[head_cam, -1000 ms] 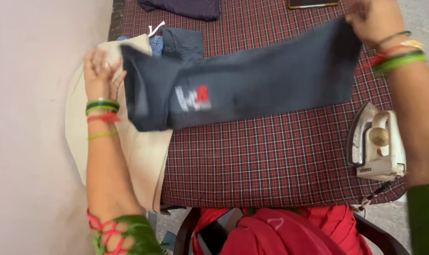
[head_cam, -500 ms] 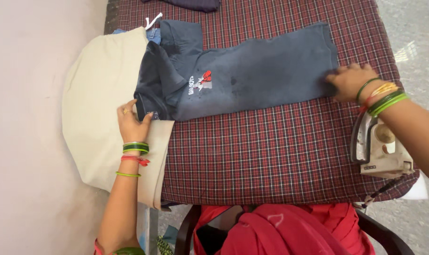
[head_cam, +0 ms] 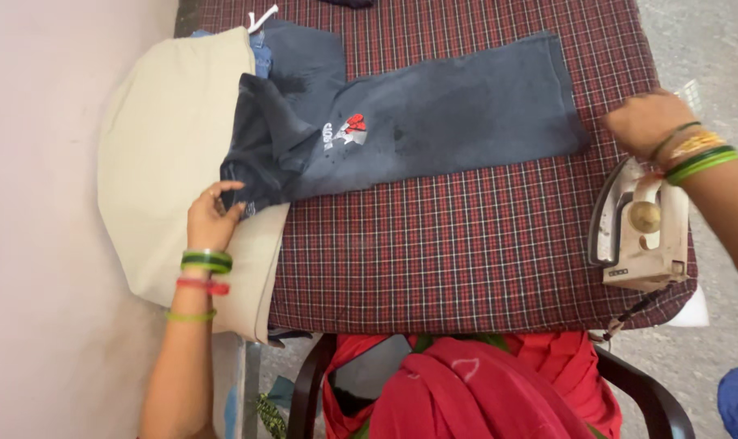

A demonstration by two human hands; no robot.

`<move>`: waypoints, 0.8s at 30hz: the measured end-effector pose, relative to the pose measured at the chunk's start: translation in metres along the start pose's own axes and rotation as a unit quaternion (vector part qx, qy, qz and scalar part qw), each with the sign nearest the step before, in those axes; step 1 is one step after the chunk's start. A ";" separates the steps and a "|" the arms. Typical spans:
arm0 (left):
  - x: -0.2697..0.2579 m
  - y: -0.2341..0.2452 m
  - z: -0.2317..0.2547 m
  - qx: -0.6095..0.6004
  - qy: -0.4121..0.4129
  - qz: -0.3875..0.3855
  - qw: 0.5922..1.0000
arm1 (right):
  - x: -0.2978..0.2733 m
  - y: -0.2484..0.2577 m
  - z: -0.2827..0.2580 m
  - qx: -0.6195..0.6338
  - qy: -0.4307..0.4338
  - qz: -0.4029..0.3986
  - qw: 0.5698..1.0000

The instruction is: The person irons a dark gray t-shirt on a plaid-covered ironing board. They repeatedly smooth the fabric with their hands, use a white electric iron to press the front, sleeves, and back, and fold the garment in half before ironing the folded edge. The person also briefly handles a light-colored cloth and a pair of jeans nearby.

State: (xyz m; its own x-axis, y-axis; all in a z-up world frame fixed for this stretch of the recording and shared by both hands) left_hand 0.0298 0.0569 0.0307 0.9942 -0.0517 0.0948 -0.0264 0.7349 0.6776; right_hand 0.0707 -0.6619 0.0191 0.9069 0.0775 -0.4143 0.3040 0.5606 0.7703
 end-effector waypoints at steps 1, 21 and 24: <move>-0.015 -0.001 -0.003 -0.019 0.025 0.001 1.000 | 0.007 -0.015 0.010 0.055 -0.036 -0.033 0.997; 0.007 -0.073 -0.074 -0.102 -0.021 0.074 0.992 | 0.163 -0.084 0.045 0.704 -0.074 0.222 0.670; -0.013 -0.085 -0.065 -0.173 -0.036 0.051 0.983 | 0.118 -0.069 0.100 0.548 0.006 0.360 0.755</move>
State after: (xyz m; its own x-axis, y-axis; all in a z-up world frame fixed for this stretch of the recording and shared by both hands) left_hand 0.0261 0.0386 -0.0755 0.9779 -0.0032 0.2091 -0.0770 0.9240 0.3745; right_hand 0.1856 -0.7740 -0.0343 0.9517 0.0480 0.3033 -0.2009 -0.6497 0.7332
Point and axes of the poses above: each hand's wrist, its own x-axis towards the middle knuckle, its own y-axis out of the back of the hand, z = x × y, the point moved 7 cm from there along x, towards the middle knuckle, and after that the axes turned 7 degrees about -z, right-handed, at the moved point
